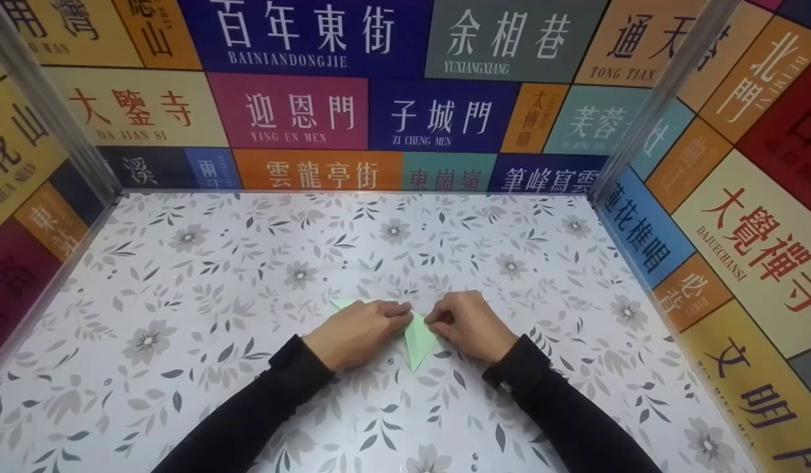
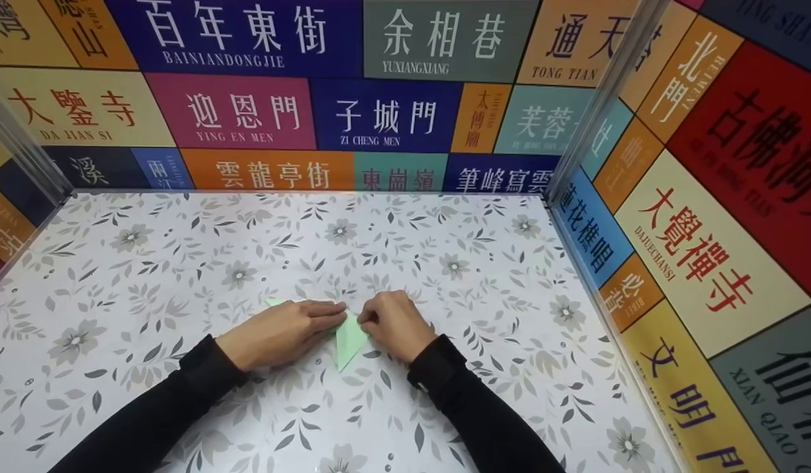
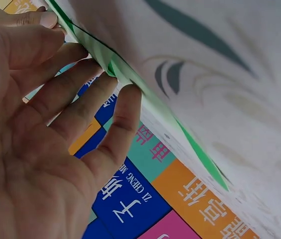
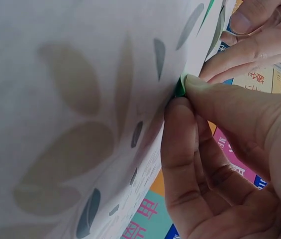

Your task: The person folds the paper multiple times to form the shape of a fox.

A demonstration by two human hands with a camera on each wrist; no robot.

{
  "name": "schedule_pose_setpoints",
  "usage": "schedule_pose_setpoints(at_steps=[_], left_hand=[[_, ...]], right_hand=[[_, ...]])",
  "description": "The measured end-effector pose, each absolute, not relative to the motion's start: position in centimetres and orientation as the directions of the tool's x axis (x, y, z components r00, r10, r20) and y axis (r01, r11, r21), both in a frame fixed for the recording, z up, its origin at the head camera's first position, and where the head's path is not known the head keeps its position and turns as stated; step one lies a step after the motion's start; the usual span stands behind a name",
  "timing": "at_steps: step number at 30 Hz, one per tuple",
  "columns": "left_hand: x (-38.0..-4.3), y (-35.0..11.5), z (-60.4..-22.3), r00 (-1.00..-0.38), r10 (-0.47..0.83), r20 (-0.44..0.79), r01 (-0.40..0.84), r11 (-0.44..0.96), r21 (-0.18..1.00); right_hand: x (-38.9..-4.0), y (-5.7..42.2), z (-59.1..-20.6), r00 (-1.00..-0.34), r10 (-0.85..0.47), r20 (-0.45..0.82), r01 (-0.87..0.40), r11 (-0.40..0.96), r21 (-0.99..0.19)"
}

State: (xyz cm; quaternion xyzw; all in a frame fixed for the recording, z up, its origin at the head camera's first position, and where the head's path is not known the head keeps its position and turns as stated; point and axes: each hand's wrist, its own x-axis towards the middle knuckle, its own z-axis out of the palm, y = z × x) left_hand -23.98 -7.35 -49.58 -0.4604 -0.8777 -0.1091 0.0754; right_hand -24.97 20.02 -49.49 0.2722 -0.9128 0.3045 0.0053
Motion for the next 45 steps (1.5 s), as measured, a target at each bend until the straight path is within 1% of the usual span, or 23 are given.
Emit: schedule_pose_setpoints(at_steps=[5, 11, 13, 19, 23, 27, 35, 40, 45], left_hand=[[-23.67, -7.66, -49.44, -0.560, 0.798, 0.220, 0.828, 0.539, 0.155], [-23.79, -7.61, -49.42, -0.595, 0.774, 0.214, 0.803, 0.564, 0.192], [-23.80, -7.67, -49.43, -0.597, 0.775, 0.208, 0.802, 0.568, 0.185], [-23.83, -7.66, -49.50, -0.578, 0.781, 0.236, 0.816, 0.557, 0.153], [-23.83, -7.56, -49.69, -0.557, 0.781, 0.283, 0.830, 0.538, 0.150], [-23.90, -7.51, -49.86, -0.551, 0.776, 0.308, 0.834, 0.528, 0.160], [-24.05, -7.37, -49.70, -0.596, 0.759, 0.263, 0.802, 0.547, 0.238], [-24.18, -7.28, -49.63, -0.606, 0.760, 0.235, 0.793, 0.557, 0.246], [-24.22, -7.32, -49.74, -0.609, 0.756, 0.239, 0.790, 0.551, 0.267]], right_hand=[[-24.95, 20.03, -49.61, -0.859, -0.487, 0.159, -0.483, 0.668, -0.565], [-25.01, 20.06, -49.52, -0.863, -0.481, 0.151, -0.471, 0.661, -0.585], [-25.01, 20.05, -49.50, -0.863, -0.484, 0.147, -0.470, 0.659, -0.587], [-25.10, 20.04, -49.40, -0.865, -0.480, 0.143, -0.466, 0.668, -0.580], [-25.09, 20.14, -49.32, -0.865, -0.483, 0.137, -0.465, 0.669, -0.579], [-24.99, 20.20, -49.20, -0.867, -0.480, 0.129, -0.459, 0.672, -0.581], [-24.98, 20.04, -49.04, -0.875, -0.474, 0.098, -0.433, 0.678, -0.594], [-24.96, 20.04, -49.08, -0.871, -0.484, 0.081, -0.428, 0.669, -0.608], [-24.95, 20.02, -49.11, -0.865, -0.495, 0.081, -0.432, 0.653, -0.622]])
